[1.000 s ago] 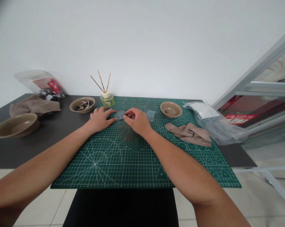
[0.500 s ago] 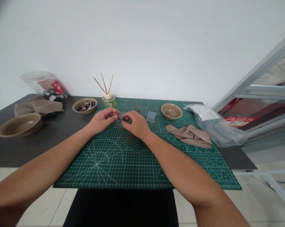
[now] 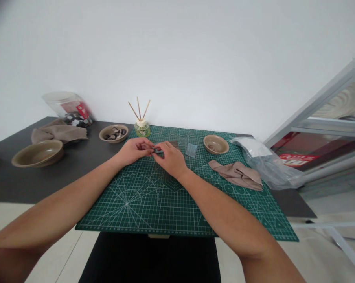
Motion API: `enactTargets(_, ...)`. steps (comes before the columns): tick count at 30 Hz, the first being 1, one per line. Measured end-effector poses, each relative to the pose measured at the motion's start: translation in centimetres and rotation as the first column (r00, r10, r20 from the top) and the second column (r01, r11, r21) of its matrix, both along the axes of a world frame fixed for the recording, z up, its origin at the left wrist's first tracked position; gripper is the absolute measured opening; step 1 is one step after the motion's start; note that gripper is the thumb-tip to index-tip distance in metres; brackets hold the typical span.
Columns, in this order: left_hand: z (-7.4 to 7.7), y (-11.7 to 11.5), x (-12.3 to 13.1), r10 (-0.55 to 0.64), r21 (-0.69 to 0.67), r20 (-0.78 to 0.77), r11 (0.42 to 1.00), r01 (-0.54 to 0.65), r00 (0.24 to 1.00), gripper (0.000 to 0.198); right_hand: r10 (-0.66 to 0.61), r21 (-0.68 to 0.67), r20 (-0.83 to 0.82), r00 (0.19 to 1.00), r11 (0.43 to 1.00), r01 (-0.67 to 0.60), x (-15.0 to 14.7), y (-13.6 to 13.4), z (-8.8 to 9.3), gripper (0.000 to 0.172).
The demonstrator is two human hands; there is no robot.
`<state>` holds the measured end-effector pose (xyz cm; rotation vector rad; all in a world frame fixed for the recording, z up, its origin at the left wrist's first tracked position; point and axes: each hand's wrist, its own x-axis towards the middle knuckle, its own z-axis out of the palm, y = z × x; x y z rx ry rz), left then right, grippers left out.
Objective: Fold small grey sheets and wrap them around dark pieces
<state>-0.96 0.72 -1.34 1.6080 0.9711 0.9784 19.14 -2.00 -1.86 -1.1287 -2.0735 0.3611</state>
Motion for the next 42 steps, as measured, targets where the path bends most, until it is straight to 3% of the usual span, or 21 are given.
enactTargets(8, -0.6, 0.6, -0.6, 0.044, 0.085, -0.101, 0.996, -0.035, 0.994, 0.02, -0.086, -0.019, 0.09, 0.992, 0.996, 0.088, 0.3, -0.5, 1.9, 0.014)
enactTargets(13, -0.7, 0.7, -0.4, -0.003, 0.12, -0.102, 0.993, 0.016, 0.995, 0.022, -0.074, -0.025, 0.141, 0.987, 0.997, 0.078, -0.2, 0.1, 3.5, 0.014)
enactTargets(22, -0.6, 1.0, -0.6, 0.026, 0.166, -0.198, 0.986, 0.007, 0.98, 0.023, -0.132, -0.057, -0.013, 0.991, 0.99, 0.131, -2.9, 7.2, 6.8, 0.032)
enactTargets(31, -0.9, 1.0, -0.6, -0.023, 0.189, -0.267, 0.979, 0.075, 0.963, 0.015, -0.215, -0.21, -0.108, 0.971, 0.959, 0.189, -6.4, 13.4, 8.0, 0.057)
enactTargets(36, -0.6, 0.7, -0.7, -0.017, 0.272, -0.366, 0.954, 0.125, 0.931, 0.006, -0.218, -0.262, -0.158, 0.963, 0.95, 0.172, -7.9, 15.0, 8.0, 0.053)
enactTargets(42, -0.4, 0.6, -0.6, -0.042, 0.227, -0.358, 0.965, 0.13, 0.933, 0.005, -0.167, -0.266, -0.212, 0.963, 0.958, 0.108, -9.4, 15.2, 7.5, 0.041)
